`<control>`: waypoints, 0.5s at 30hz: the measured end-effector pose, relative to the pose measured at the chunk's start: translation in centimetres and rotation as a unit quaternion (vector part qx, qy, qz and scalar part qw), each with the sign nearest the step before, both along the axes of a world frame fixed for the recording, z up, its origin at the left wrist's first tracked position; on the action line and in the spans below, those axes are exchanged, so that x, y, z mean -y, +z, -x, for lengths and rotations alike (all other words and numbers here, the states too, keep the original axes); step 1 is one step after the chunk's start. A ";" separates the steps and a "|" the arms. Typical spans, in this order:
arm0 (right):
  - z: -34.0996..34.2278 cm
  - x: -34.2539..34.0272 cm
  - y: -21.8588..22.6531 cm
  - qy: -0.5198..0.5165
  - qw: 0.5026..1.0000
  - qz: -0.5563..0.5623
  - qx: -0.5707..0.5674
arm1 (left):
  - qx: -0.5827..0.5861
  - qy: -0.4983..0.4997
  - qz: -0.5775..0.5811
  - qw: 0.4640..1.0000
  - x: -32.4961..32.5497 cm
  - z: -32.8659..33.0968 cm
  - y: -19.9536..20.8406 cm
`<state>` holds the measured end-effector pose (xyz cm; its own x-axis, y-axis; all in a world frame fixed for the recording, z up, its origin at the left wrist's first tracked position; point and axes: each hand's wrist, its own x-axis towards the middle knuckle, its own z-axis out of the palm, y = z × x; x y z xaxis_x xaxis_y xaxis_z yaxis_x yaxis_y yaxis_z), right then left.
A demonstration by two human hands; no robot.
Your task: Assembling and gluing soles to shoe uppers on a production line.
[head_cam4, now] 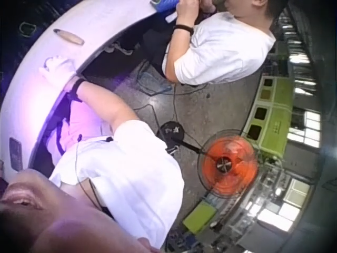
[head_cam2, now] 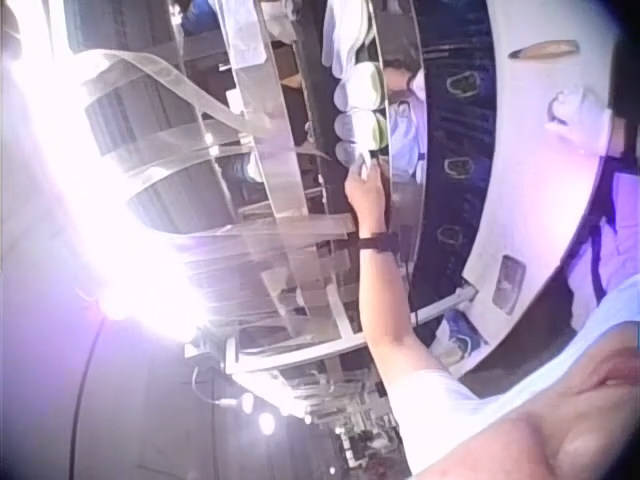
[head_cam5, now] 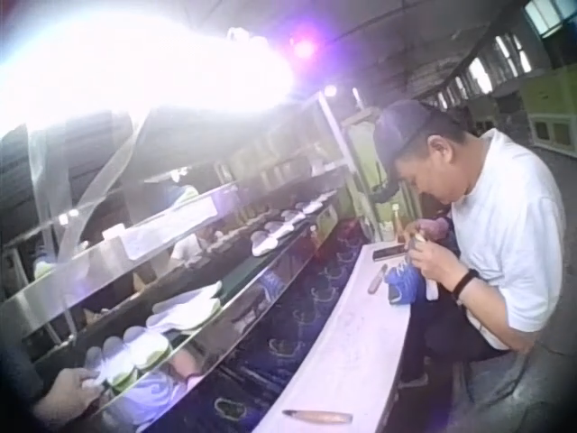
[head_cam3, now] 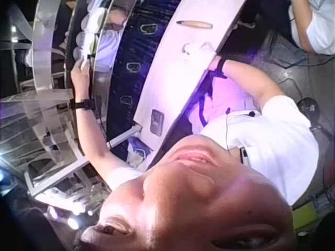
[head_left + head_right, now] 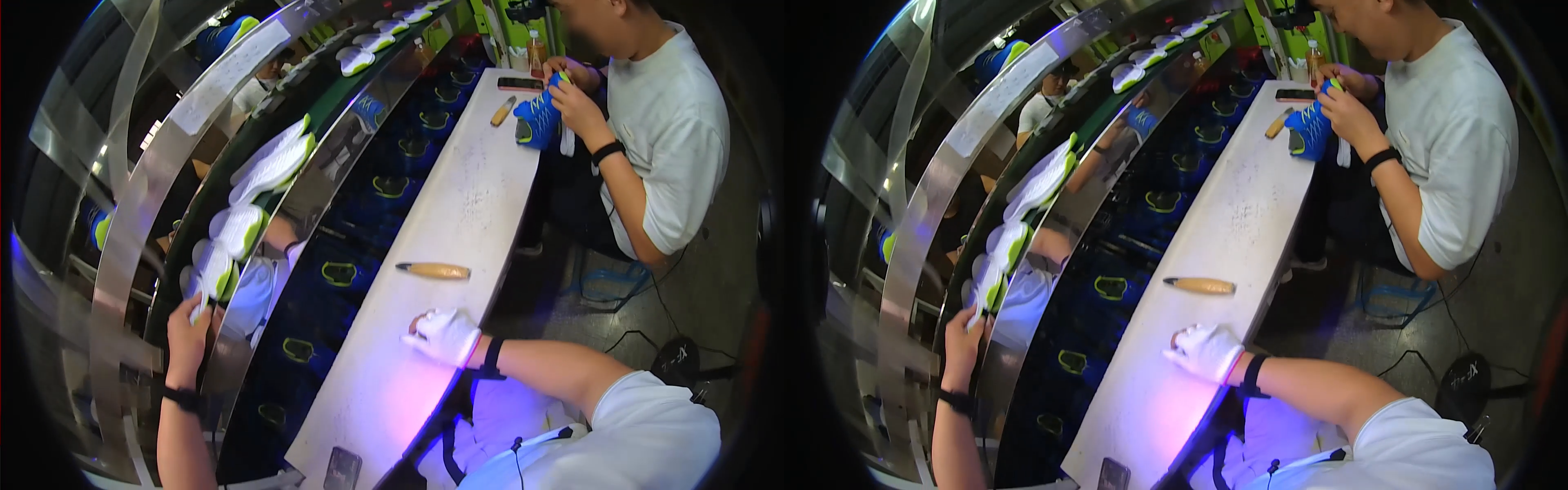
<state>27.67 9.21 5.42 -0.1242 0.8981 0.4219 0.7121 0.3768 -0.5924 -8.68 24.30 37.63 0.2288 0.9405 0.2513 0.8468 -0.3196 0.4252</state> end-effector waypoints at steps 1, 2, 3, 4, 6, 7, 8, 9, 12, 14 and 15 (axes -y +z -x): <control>-0.6 0.0 0.1 -0.017 1.000 0.012 -0.004 | -0.062 0.021 -0.089 0.994 0.1 -1.4 -0.5; -1.3 0.3 0.2 -0.034 0.999 0.024 -0.008 | -0.097 0.054 -0.111 0.988 1.0 -1.3 -0.8; -1.9 0.6 0.2 -0.038 0.999 0.024 -0.008 | -0.134 0.087 -0.138 0.977 2.0 -1.2 -0.7; -2.0 0.9 0.2 -0.035 0.999 0.013 -0.013 | -0.102 0.053 -0.159 0.981 3.8 -0.8 -1.1; -2.1 1.6 0.4 -0.026 0.999 0.011 -0.034 | -0.028 0.021 -0.187 0.982 9.1 -2.4 -2.7; -2.2 1.4 0.5 -0.022 0.999 0.004 -0.033 | -0.054 -0.062 -0.270 0.959 11.1 -2.3 -4.7; -2.1 1.2 0.2 -0.011 0.999 0.016 -0.050 | -0.004 -0.009 -0.274 0.962 14.1 -3.9 -6.8; -1.9 0.8 -0.1 0.003 0.997 0.030 -0.065 | -0.049 -0.067 -0.330 0.940 16.5 -5.1 -8.4; -0.6 -1.0 -0.2 0.029 0.995 0.045 -0.079 | -0.041 -0.160 -0.314 0.935 22.1 -7.8 -14.9; -1.7 -2.8 -4.4 0.000 0.997 -0.049 -0.058 | -0.020 -0.177 -0.269 0.947 23.0 -12.6 -19.5; -0.6 -1.8 -3.1 0.016 0.996 -0.049 -0.079 | 0.035 -0.162 -0.193 0.967 23.5 -13.9 -21.6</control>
<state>28.27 11.03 2.32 -0.0774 0.8484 0.5236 0.6000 0.4591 -0.6552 5.24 0.84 16.04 0.4659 0.6544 0.5955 0.6487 -0.7103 0.2731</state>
